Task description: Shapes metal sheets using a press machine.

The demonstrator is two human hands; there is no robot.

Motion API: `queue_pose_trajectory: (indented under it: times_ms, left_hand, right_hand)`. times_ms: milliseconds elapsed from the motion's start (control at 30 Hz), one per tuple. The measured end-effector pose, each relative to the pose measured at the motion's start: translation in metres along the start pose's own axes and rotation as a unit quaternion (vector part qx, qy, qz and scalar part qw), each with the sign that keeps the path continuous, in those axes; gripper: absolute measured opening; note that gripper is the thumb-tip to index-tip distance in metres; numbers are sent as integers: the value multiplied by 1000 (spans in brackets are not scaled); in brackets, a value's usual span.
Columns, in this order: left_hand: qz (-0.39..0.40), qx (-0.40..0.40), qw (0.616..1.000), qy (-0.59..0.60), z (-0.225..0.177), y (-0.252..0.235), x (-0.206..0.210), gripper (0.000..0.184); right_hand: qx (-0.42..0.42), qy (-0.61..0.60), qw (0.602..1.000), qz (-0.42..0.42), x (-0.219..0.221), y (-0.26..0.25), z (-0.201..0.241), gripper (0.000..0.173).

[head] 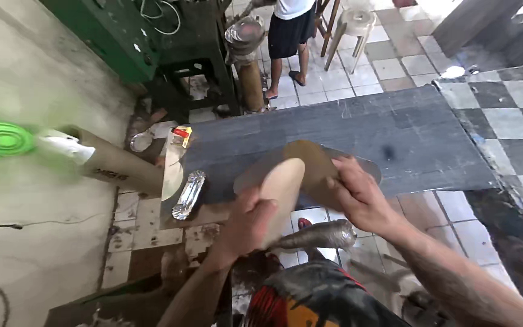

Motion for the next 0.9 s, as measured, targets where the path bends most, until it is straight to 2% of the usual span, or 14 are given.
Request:
queue_pose_trajectory:
  times_ms: [100, 200, 267, 367, 400, 467, 500, 533, 567, 633, 667, 767, 833, 900]
  left_hand:
    - [-111, -149, 935, 301, 59, 39, 3, 24]
    - [-153, -226, 864, 424, 90, 72, 16, 23]
    - [-168, -161, 825, 515, 93, 87, 23, 20]
    - [-123, 25, 786, 605, 99, 89, 45, 18]
    - [-150, 3, 802, 579, 111, 93, 49, 16]
    - [-133, -144, 870, 451, 162, 112, 67, 14]
    - [-44, -216, 916, 336, 194, 119, 84, 19]
    - [68, -262, 939, 215, 227, 123, 105, 22]
    - [161, -284, 939, 106, 259, 121, 129, 29]
    - [260, -293, 918, -57, 333, 109, 174, 42]
    - [265, -310, 906, -112, 368, 99, 191, 45]
    - [265, -412, 857, -156, 415, 74, 220, 62]
    - [258, -466, 838, -116, 405, 74, 219, 66]
    - [174, -464, 869, -9, 362, 89, 194, 53]
  right_hand:
    - [218, -373, 900, -48, 68, 20, -19, 32]
    - [269, -476, 834, 70, 122, 41, -17, 29]
    - [223, -543, 790, 178, 131, 45, -2, 28]
    - [192, -621, 733, 200, 143, 52, 8, 27]
    - [195, -596, 755, 192, 145, 57, -2, 27]
    - [183, -426, 860, 214, 142, 82, -46, 24]
    - [156, -280, 910, 261, 141, 103, -70, 24]
    - [131, -135, 925, 329, 143, 130, -94, 28]
    - [131, -19, 899, 417, 148, 164, -118, 32]
    - [219, 105, 773, 586, 151, 237, -165, 38]
    - [261, 124, 722, 629, 146, 268, -180, 39]
    - [345, 118, 651, 666, 136, 308, -186, 37]
    - [358, 135, 645, 661, 134, 324, -194, 37]
    - [373, 139, 675, 621, 127, 331, -199, 37]
Point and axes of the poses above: each hand's wrist, its own y-axis away from the middle knuckle, its own x-axis out of the palm, z = x × y, the point moved 10 cm from there along -y, towards the middle knuckle
